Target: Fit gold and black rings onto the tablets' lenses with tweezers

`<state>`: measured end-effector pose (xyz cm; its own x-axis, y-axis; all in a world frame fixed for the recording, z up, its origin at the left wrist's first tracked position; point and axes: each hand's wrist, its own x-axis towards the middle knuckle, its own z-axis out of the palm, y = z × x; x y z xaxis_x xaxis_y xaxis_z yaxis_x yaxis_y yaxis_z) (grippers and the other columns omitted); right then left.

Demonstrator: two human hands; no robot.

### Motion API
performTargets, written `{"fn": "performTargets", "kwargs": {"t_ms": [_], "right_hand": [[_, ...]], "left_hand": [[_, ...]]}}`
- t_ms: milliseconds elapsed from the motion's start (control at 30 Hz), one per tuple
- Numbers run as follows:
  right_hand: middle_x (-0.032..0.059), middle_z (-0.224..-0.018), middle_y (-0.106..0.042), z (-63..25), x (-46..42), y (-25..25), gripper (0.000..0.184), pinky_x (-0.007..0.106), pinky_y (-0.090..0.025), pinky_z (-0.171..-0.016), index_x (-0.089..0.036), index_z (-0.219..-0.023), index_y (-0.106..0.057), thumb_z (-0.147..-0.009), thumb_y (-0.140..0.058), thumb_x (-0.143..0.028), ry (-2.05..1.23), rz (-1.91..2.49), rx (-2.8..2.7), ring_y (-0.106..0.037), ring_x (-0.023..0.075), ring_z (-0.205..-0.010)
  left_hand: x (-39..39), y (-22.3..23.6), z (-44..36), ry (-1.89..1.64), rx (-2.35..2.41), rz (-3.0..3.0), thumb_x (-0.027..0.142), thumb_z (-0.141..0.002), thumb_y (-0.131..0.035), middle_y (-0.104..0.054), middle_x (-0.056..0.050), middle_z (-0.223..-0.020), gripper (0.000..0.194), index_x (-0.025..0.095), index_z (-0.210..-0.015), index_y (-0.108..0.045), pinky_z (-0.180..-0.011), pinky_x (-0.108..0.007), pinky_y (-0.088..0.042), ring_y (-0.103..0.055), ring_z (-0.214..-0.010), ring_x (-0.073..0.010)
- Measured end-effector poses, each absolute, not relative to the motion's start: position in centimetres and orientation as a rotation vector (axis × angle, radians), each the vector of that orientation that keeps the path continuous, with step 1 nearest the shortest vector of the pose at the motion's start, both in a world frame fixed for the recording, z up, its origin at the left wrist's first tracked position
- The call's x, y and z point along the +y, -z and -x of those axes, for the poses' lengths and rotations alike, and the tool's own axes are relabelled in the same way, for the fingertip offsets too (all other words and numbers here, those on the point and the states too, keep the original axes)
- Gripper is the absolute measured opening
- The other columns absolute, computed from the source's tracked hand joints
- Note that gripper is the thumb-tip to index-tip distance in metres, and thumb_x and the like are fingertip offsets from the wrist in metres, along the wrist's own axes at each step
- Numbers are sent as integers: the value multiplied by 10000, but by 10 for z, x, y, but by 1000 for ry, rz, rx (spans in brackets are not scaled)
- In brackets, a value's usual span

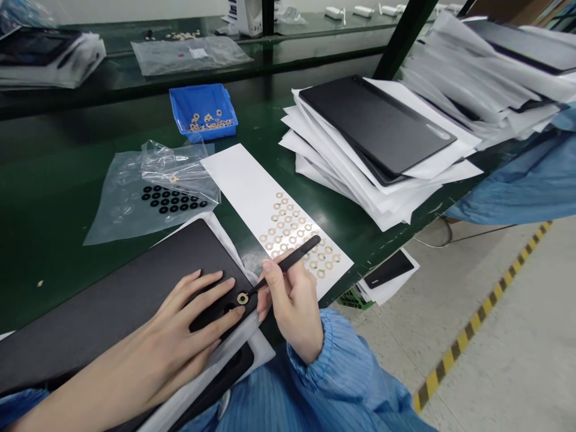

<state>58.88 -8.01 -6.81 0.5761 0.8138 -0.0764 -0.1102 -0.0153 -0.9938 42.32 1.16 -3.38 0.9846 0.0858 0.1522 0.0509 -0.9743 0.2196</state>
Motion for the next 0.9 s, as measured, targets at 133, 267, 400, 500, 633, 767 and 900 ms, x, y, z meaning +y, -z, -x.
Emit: {"fn": "performTargets", "kwargs": {"t_ms": [133,267,400,500,633,767,900], "right_hand": [[-64,-422,-497,-589,-80,66,338,171,-412,-302,-194,-753,-447,-892,-496,-499,-806,1412,-680,-488,92,-300],[-70,-417,-487,-589,-80,63,336,167,-413,-310,-192,-735,-447,-900,-490,-482,-771,1423,-720,-482,83,-294],[-70,-420,-488,-590,-82,62,331,173,-418,-321,-192,-746,-450,-908,-476,-480,-771,1436,-732,-488,87,-302],[-74,-421,-480,-590,-82,63,321,180,-422,-330,-193,-753,-447,-912,-471,-470,-764,1444,-745,-488,89,-305],[-73,-421,-476,-589,-82,63,305,192,-422,-340,-191,-759,-447,-922,-459,-448,-729,1465,-789,-489,92,-309],[-73,-410,-473,-589,-82,60,272,203,-416,-346,-196,-756,-448,-935,-443,-400,-662,1511,-862,-484,96,-304],[-71,-414,-474,-588,-84,58,222,206,-425,-369,-205,-749,-455,-948,-419,-297,-538,1558,-960,-493,97,-325]], "left_hand": [[12,34,-424,-249,73,-2928,49,-836,-418,-527,-137,-1234,435,168,-1235,-544,-934,-589,-440,-408,-1214,-345],[12,34,-424,-247,83,-2917,49,-847,-402,-524,-130,-1237,426,172,-1226,-551,-955,-577,-430,-408,-1220,-331],[12,36,-422,-267,110,-2911,49,-843,-398,-508,-114,-1262,450,193,-1246,-537,-987,-572,-405,-383,-1246,-319],[12,35,-423,-242,97,-2926,64,-843,-410,-516,-112,-1256,440,198,-1242,-538,-973,-565,-423,-402,-1229,-320],[11,33,-423,-222,73,-2946,61,-842,-411,-527,-130,-1235,428,181,-1231,-543,-926,-575,-454,-431,-1199,-337],[11,35,-422,-208,89,-2936,58,-842,-410,-504,-140,-1256,436,175,-1244,-529,-929,-599,-435,-407,-1216,-351],[11,36,-423,-205,94,-2948,92,-863,-408,-513,-121,-1262,425,179,-1268,-506,-950,-570,-429,-413,-1211,-334]]}}
